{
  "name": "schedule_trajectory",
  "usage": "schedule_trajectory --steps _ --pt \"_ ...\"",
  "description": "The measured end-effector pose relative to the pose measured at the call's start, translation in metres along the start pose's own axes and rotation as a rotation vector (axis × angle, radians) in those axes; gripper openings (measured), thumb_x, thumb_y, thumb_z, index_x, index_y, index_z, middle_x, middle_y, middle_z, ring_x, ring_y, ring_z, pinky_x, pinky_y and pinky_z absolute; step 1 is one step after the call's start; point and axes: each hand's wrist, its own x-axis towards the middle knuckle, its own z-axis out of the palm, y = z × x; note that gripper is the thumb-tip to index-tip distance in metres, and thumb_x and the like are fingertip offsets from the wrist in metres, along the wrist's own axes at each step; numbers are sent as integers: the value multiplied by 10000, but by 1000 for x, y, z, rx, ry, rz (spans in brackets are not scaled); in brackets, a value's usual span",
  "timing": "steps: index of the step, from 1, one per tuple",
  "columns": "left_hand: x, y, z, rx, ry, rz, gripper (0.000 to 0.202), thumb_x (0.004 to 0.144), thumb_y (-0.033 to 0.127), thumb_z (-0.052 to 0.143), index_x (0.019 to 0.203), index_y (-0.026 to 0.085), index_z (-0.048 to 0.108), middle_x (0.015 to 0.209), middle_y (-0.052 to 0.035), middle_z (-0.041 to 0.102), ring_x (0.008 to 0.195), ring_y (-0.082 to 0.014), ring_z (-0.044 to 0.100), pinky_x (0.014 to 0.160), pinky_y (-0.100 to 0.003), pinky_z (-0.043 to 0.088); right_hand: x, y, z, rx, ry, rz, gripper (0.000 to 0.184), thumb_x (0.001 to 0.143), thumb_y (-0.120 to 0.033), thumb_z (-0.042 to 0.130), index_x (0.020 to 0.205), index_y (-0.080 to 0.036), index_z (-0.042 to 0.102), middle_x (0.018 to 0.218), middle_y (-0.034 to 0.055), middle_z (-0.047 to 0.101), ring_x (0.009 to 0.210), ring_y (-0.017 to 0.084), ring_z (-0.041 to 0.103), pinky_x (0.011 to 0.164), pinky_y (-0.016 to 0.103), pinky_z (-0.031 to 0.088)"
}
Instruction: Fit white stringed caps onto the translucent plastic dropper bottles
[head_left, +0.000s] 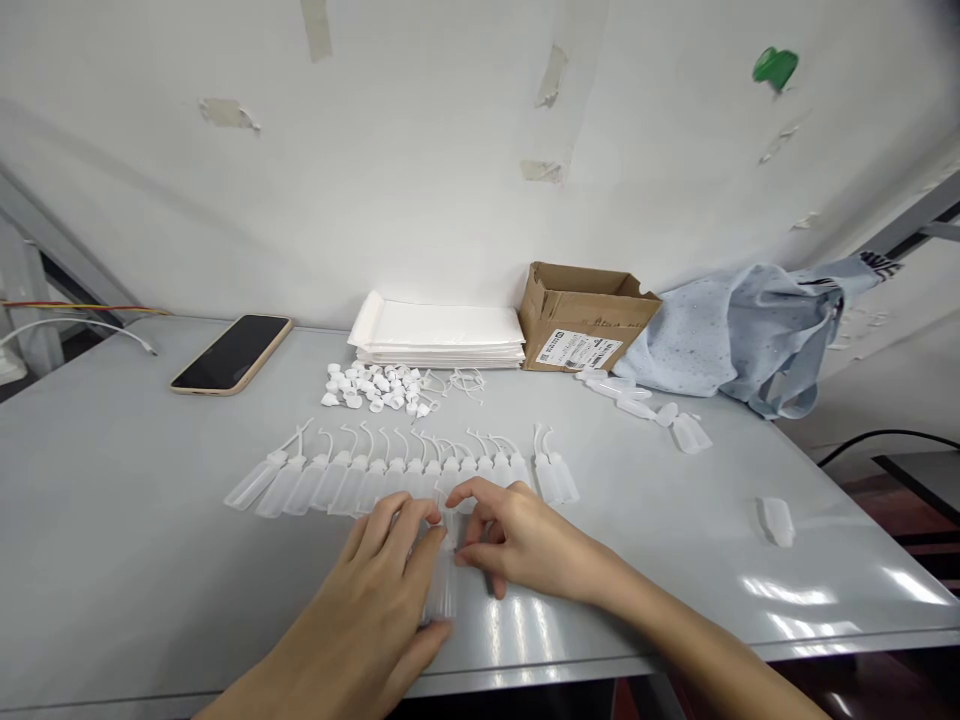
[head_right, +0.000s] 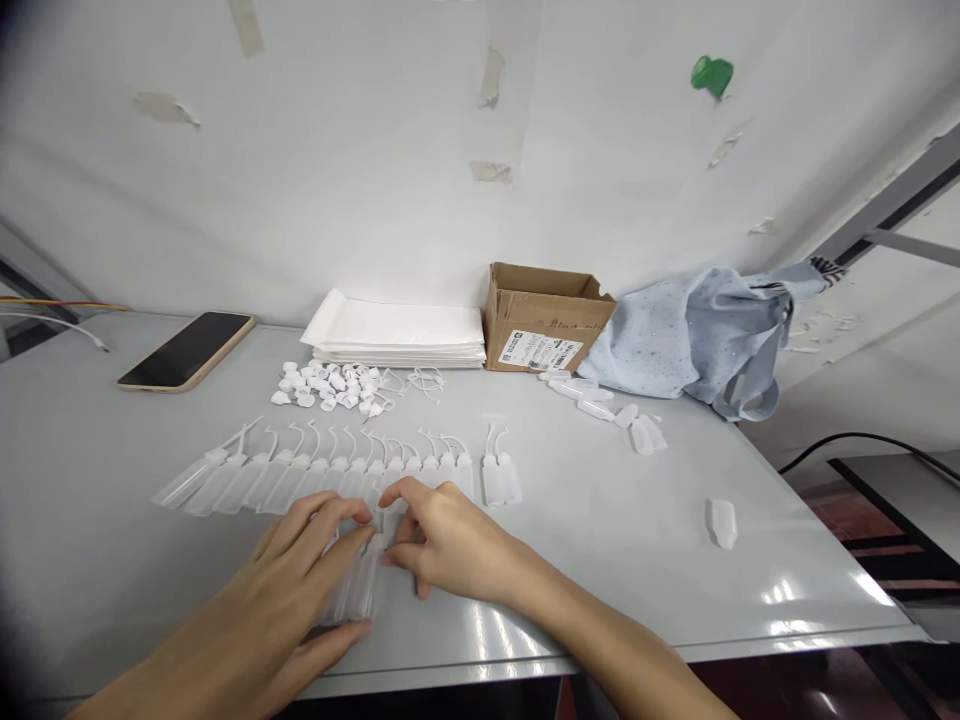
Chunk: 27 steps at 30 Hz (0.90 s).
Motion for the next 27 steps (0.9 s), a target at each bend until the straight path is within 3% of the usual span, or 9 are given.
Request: schedule_trajectory --steps 7,16,23,27 --pt "8 -2 -14 -38 110 -52 400 778 387 658 1129 230 549 1172 -83 543 1094 -292 458 859 -422 474 -1 -1 -2 19 10 9 359 779 -109 589 1118 -205 524 578 -88 565 421 80 551 560 208 466" --pt "38 -20 -27 -125 241 -135 249 887 385 497 1026 224 627 1099 -75 568 1059 -274 463 802 -431 505 -4 -4 -8 39 26 5 331 772 -104 603 1081 -205 539 558 -96 576 412 83 555 603 225 481" --pt "91 -56 -17 10 135 -87 252 871 245 448 952 144 664 960 -101 614 971 -266 481 817 -452 465 -11 -7 -22 11 13 16 246 784 -153 613 1013 -208 542 637 -73 631 426 73 575 607 222 469" --pt "127 -79 -15 163 26 -109 290 829 140 429 971 104 679 925 -145 637 958 -293 504 815 -432 442 -21 -10 -41 -5 26 35 206 789 -211 628 980 -203 552 695 -50 650 420 67 584 503 191 409"
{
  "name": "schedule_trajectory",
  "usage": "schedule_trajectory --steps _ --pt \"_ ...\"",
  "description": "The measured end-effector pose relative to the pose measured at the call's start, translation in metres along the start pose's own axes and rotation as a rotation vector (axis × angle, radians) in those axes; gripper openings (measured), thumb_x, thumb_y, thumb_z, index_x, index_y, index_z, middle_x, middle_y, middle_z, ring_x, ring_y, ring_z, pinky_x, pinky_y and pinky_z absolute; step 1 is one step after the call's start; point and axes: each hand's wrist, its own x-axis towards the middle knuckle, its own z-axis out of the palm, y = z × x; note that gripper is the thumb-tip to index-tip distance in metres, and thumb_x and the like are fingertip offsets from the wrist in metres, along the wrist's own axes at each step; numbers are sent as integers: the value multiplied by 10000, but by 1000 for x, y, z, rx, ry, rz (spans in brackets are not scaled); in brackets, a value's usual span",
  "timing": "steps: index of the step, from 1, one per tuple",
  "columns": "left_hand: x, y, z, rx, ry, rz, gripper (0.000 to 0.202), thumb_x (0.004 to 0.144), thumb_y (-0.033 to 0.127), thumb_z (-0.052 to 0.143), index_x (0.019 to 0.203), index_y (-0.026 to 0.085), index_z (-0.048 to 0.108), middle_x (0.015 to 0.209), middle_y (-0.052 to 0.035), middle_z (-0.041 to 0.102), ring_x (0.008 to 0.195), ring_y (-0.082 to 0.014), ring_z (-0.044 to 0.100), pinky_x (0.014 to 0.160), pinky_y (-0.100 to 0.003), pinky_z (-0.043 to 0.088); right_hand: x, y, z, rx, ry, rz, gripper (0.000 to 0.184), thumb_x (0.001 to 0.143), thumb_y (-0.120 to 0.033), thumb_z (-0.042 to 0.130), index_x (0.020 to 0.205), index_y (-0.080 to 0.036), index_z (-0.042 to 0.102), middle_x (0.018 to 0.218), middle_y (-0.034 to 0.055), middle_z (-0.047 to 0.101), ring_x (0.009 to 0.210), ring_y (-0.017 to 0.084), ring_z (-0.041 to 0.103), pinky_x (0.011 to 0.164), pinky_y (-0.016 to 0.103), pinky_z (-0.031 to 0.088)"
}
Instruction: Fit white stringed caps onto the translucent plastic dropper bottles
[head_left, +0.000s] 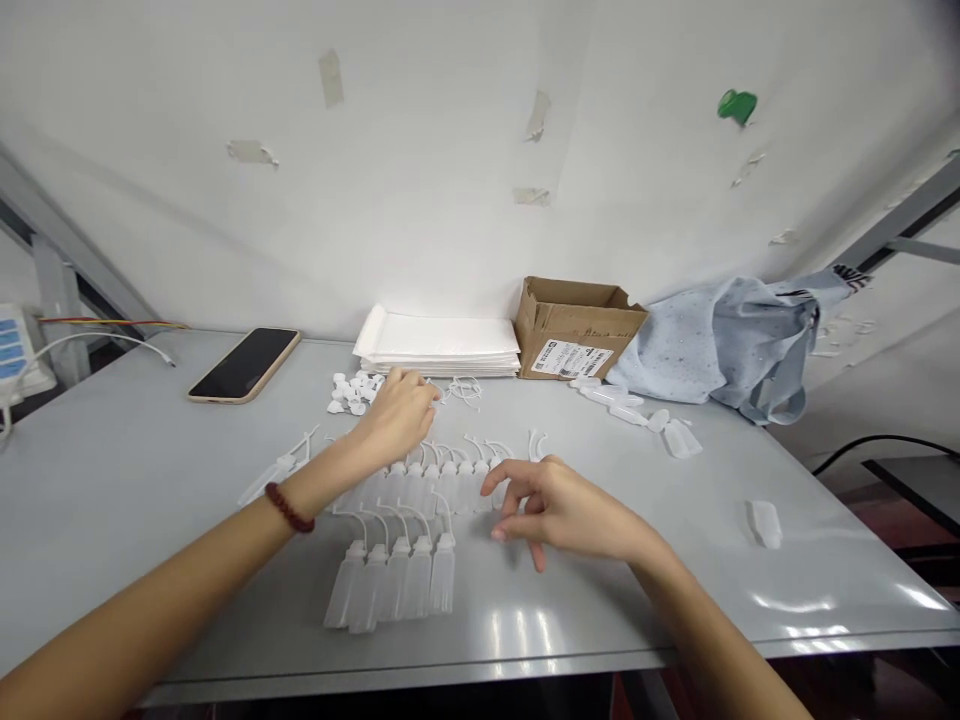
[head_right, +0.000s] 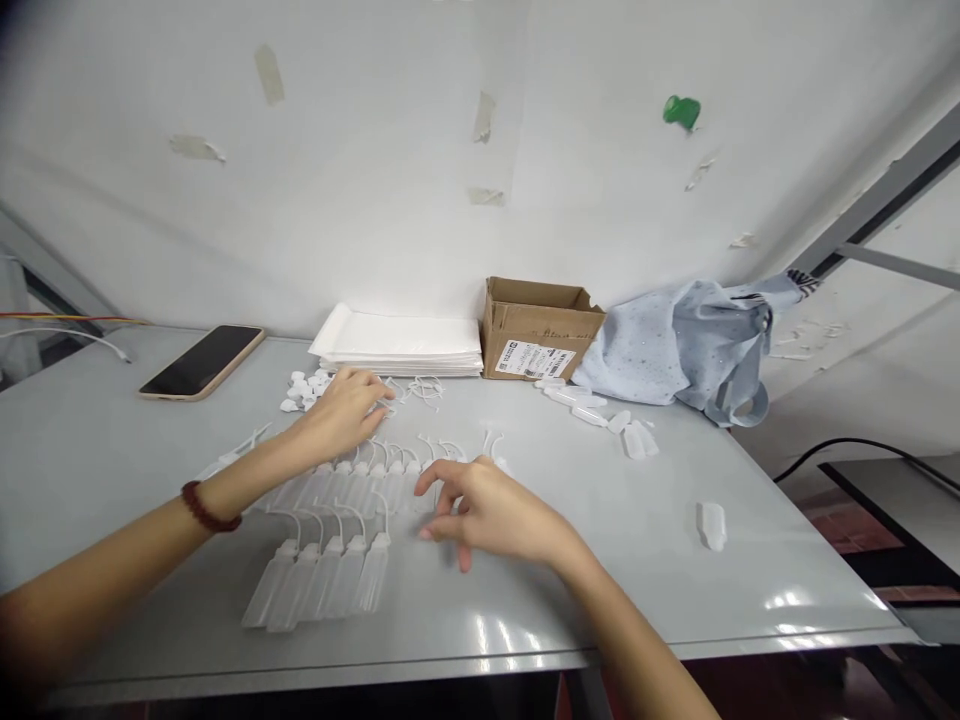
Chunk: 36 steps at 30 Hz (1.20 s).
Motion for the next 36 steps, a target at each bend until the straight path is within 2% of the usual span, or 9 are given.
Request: schedule_trajectory --steps 5,8,12,15,17,21,29,33,36 --pt "23 -4 -5 50 -65 14 290 777 68 428 860 117 701 853 -144 659 933 -300 529 770 -394 434 -18 7 -26 14 161 35 194 799 -296 616 950 -191 554 689 -17 652 415 101 592 372 183 335" --pt "26 -1 -6 62 -118 18 259 763 76 448 785 122 702 807 -138 672 927 -303 539 748 -377 432 -39 23 -44 -61 341 77 201 825 -366 577 915 -187 565 671 5 657 445 122 596 384 203 357" --pt "25 2 -1 79 -167 2 228 772 130 473 740 96 697 807 -161 665 925 -320 540 772 -385 422 -90 65 -76 -287 741 157 297 784 -474 576 841 -184 601 620 32 660 495 167 611 539 293 461" --pt "26 2 2 93 -192 1 252 789 166 465 755 81 700 853 -182 660 949 -339 526 776 -386 419 -137 100 -100 -472 1102 400 313 729 -504 561 774 -198 608 665 65 687 511 217 632 574 349 463" --pt "26 3 3 100 -206 16 260 792 181 463 756 87 702 877 -182 660 954 -343 522 778 -385 417 -162 119 -108 -584 1244 562 269 712 -469 551 728 -207 608 706 79 695 607 260 659 650 391 465" --pt "28 3 3 116 -225 59 300 802 169 418 731 112 704 853 -162 672 914 -333 542 778 -388 414 -182 141 -103 -592 1228 692 330 662 -516 593 769 -204 607 722 89 690 685 281 654 668 390 454" --pt "24 1 5 125 -245 75 281 767 160 416 654 145 674 767 -130 686 831 -307 602 689 -352 415 -161 154 -93 -357 1204 608 373 651 -448 630 873 -149 642 692 58 633 524 175 560 549 317 421" --pt "18 3 5 111 -253 46 238 733 119 423 631 168 632 677 -95 667 759 -275 611 590 -310 375 -148 132 -91 -275 1190 528 384 697 -448 630 923 -139 658 734 71 648 602 167 559 556 293 423" --pt "17 4 4 72 -236 22 251 734 93 401 637 172 620 654 -81 655 710 -251 612 581 -303 370 -125 94 -82 60 1034 197 460 759 -484 619 1099 -174 615 752 48 643 575 132 498 476 254 360"
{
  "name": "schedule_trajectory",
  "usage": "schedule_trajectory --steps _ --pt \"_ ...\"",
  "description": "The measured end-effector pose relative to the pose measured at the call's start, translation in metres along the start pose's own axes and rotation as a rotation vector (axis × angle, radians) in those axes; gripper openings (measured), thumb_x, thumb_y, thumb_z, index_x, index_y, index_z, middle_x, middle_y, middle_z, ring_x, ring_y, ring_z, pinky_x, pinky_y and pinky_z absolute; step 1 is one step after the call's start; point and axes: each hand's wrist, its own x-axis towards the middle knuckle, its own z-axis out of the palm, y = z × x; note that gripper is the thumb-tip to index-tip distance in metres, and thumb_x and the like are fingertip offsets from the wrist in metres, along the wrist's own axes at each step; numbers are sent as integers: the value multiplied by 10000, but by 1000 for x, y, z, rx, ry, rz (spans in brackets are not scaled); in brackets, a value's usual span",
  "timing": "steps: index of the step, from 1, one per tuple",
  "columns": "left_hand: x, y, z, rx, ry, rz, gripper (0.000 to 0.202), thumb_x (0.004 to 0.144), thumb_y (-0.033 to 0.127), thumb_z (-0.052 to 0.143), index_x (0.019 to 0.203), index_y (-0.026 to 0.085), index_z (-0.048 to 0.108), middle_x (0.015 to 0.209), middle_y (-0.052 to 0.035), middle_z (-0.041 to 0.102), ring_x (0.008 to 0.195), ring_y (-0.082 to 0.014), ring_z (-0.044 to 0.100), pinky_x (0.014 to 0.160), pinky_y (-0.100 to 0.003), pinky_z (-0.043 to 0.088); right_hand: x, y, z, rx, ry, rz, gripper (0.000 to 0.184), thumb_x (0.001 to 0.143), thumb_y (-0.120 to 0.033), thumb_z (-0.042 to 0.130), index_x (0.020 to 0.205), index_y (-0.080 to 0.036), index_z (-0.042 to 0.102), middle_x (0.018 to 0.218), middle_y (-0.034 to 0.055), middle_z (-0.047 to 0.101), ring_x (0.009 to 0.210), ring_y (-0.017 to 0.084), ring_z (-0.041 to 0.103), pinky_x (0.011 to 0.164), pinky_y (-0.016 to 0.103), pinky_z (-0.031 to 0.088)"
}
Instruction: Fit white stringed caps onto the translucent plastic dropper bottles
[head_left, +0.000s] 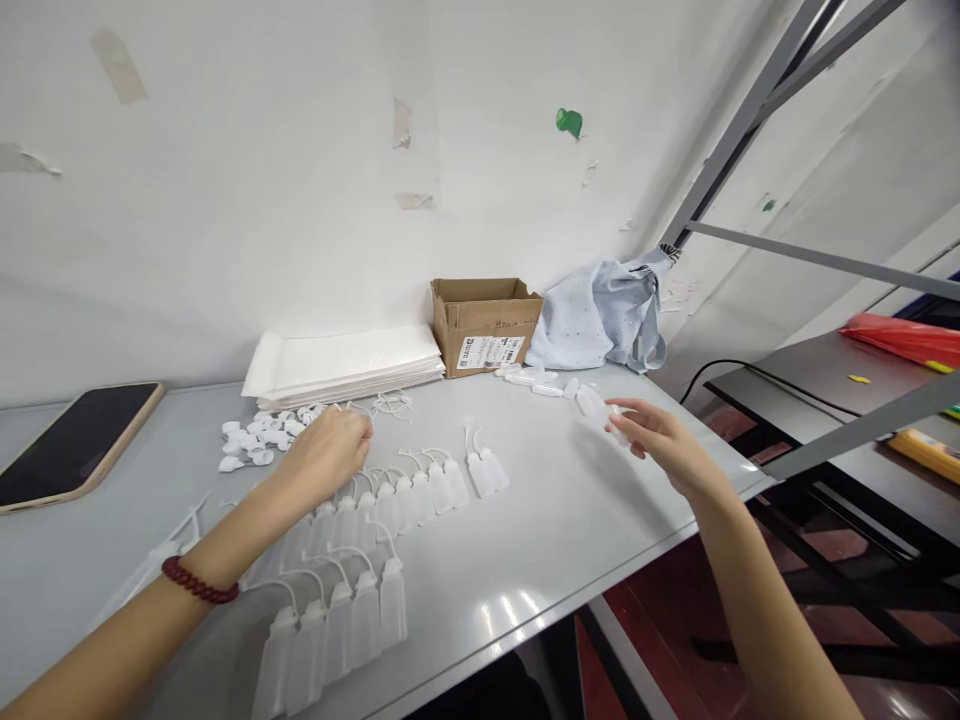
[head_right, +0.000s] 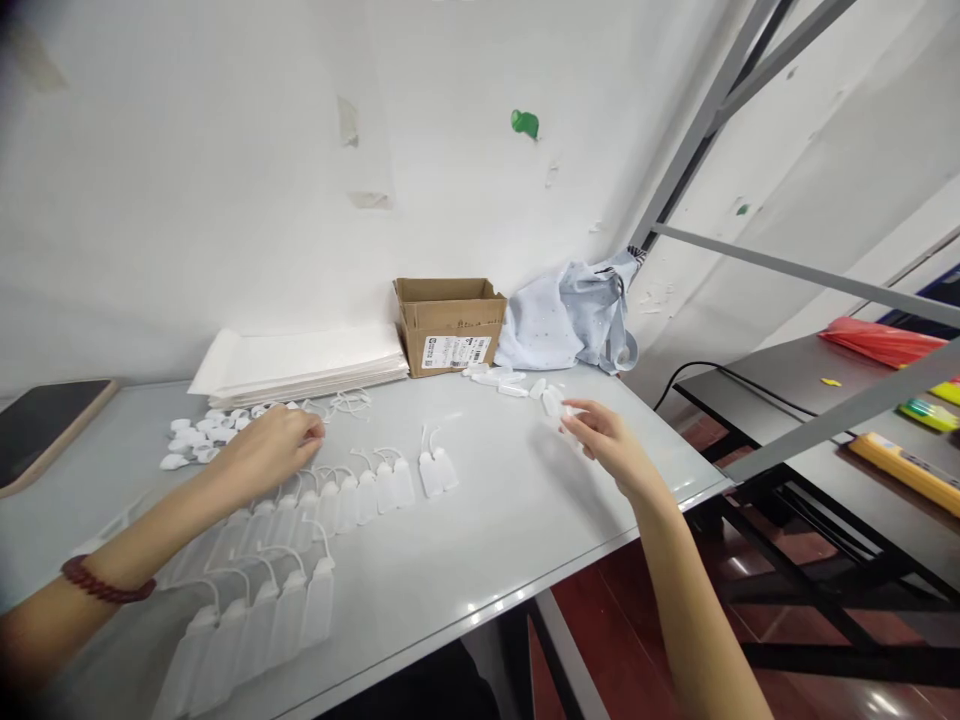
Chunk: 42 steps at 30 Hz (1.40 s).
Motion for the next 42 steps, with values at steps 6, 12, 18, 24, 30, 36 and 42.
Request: schedule_trajectory --steps 6,12,18,24,30,36,42 --pt "-9 5 -14 -244 138 -63 239 817 217 423 845 165 655 904 -66 702 840 -216 635 726 -299 451 -2 -82 95 579 -224 -224 286 746 -345 707 998 -238 624 754 -3 635 561 103 512 490 244 406" --pt "-44 18 -29 -829 369 -177 173 805 347 579 822 207 680 841 -15 712 790 -182 641 730 -283 497 0 -120 180 819 -591 -149 257 651 -254 792 693 -183 549 755 -18 621 657 135 653 619 272 483" --pt "-70 21 -29 -1228 273 -263 151 756 343 696 829 211 695 818 -6 710 792 -159 664 717 -239 540 -14 -98 204 869 -699 -58 231 687 -221 771 757 -185 554 854 -7 646 718 144 679 715 294 504" --pt "-72 24 -25 -1275 249 -199 111 766 313 697 827 221 707 777 -7 700 725 -157 664 665 -257 564 -23 -96 198 758 -733 -134 257 706 -236 762 867 -208 563 880 1 654 765 163 678 790 365 524" --pt "-71 22 -21 -1329 269 -143 97 776 297 688 820 213 710 772 -19 695 727 -166 655 672 -291 572 -24 -97 198 752 -718 -157 239 739 -242 737 898 -213 560 875 4 655 763 156 676 772 357 527" --pt "-70 21 -18 -1373 228 -140 95 796 290 665 821 208 707 765 -20 695 719 -160 653 683 -299 568 -27 -94 201 744 -730 -145 256 738 -255 739 916 -215 559 899 11 641 779 160 673 797 373 526" --pt "-70 25 -14 -1432 180 -172 154 769 322 707 877 212 696 818 -15 702 735 -153 667 715 -296 575 -30 -97 201 765 -746 -145 262 744 -288 736 925 -214 561 891 15 640 758 155 664 781 382 533"
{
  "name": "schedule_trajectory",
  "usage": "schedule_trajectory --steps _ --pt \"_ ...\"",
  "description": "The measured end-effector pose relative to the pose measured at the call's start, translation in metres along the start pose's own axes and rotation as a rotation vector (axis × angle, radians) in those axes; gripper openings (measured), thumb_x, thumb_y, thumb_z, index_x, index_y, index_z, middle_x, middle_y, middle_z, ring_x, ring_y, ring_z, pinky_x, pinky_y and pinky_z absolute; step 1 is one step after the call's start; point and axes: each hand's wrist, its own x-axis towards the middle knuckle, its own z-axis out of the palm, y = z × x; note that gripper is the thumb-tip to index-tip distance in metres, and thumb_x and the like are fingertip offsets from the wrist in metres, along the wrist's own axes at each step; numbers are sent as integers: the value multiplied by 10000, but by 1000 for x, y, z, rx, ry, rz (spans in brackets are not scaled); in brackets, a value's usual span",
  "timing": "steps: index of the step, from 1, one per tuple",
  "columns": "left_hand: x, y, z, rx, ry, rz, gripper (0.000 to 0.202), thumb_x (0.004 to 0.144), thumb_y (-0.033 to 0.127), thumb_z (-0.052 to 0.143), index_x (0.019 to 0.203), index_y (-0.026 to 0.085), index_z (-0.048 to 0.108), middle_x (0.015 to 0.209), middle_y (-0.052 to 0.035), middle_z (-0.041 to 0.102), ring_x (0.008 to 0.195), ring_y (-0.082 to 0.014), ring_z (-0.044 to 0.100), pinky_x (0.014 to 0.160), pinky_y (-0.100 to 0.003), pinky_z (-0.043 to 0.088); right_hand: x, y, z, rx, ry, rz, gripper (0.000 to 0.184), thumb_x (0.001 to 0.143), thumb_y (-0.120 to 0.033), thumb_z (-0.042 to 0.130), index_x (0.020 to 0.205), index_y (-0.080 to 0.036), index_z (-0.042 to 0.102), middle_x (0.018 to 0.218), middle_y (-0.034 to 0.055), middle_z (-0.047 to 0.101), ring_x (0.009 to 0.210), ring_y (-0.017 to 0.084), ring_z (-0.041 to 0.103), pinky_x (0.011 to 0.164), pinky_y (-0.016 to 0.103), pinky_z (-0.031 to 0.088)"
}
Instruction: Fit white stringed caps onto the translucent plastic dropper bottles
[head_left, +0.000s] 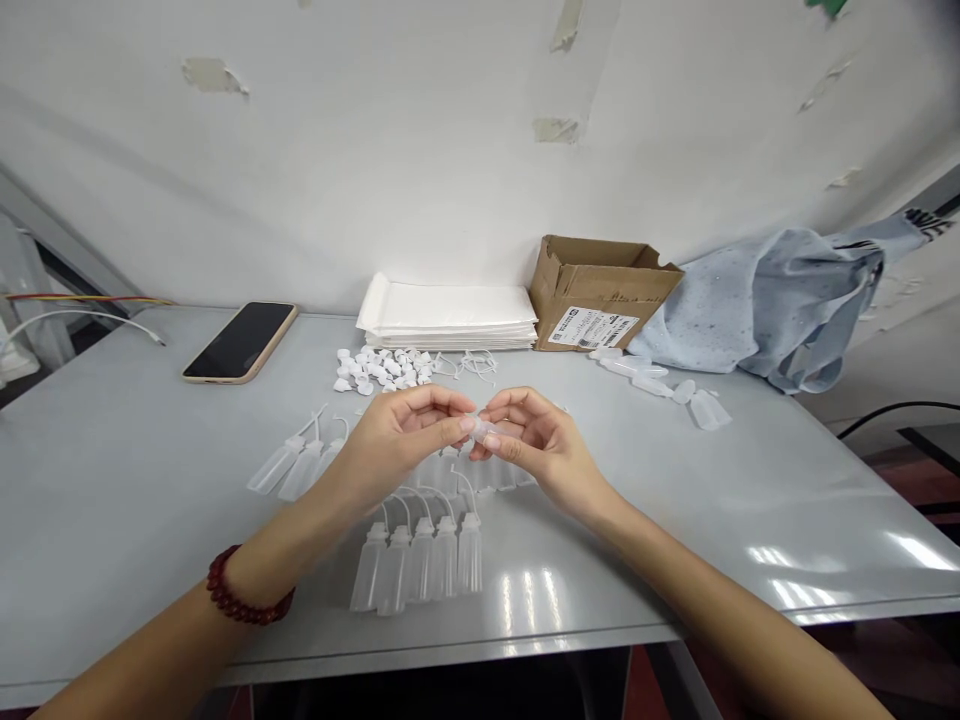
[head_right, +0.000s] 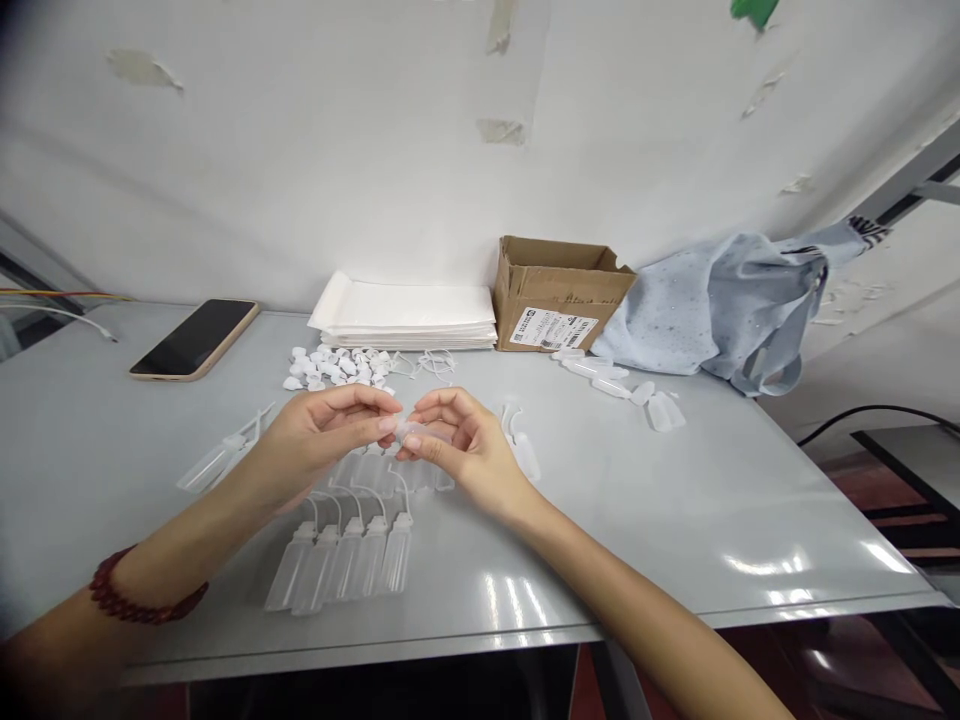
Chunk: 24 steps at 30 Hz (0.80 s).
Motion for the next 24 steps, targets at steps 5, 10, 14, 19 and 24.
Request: schedule_trajectory --steps 5,10,14,19,24 --pt "-1 1 5 -4 -53 2 168 786 346 686 886 212 703 815 -27 710 766 -177 676 741 -332 579 -2 0 -1 -34 2 -28 234 797 -284 687 1005 -235 592 896 11 653 746 141 646 789 364 521" --pt "-2 2 7 3 -69 41 124 811 318 657 872 221 705 809 -15 697 776 -166 664 742 -312 564 -4 5 -2 -62 -11 -45 255 832 -286 644 1087 -278 653 993 16 669 807 146 637 858 368 480" --pt "-2 3 8 62 -69 56 151 804 313 656 915 216 694 817 -17 679 791 -172 653 747 -321 550 -4 5 1 53 1 -5 225 822 -313 650 1040 -269 688 928 19 684 811 152 615 879 370 456" --pt "-5 -8 12 304 188 159 452 722 365 728 1125 221 583 1022 -63 633 875 -192 610 746 -346 523 -3 0 3 212 96 85 207 759 -325 716 947 -243 691 819 0 667 743 132 601 882 343 443" --pt "-7 -12 15 554 502 544 475 738 312 716 1137 220 474 1102 -74 555 967 -210 560 761 -352 495 -2 -2 2 293 129 107 181 782 -332 686 912 -208 664 731 3 644 753 144 598 889 336 433"
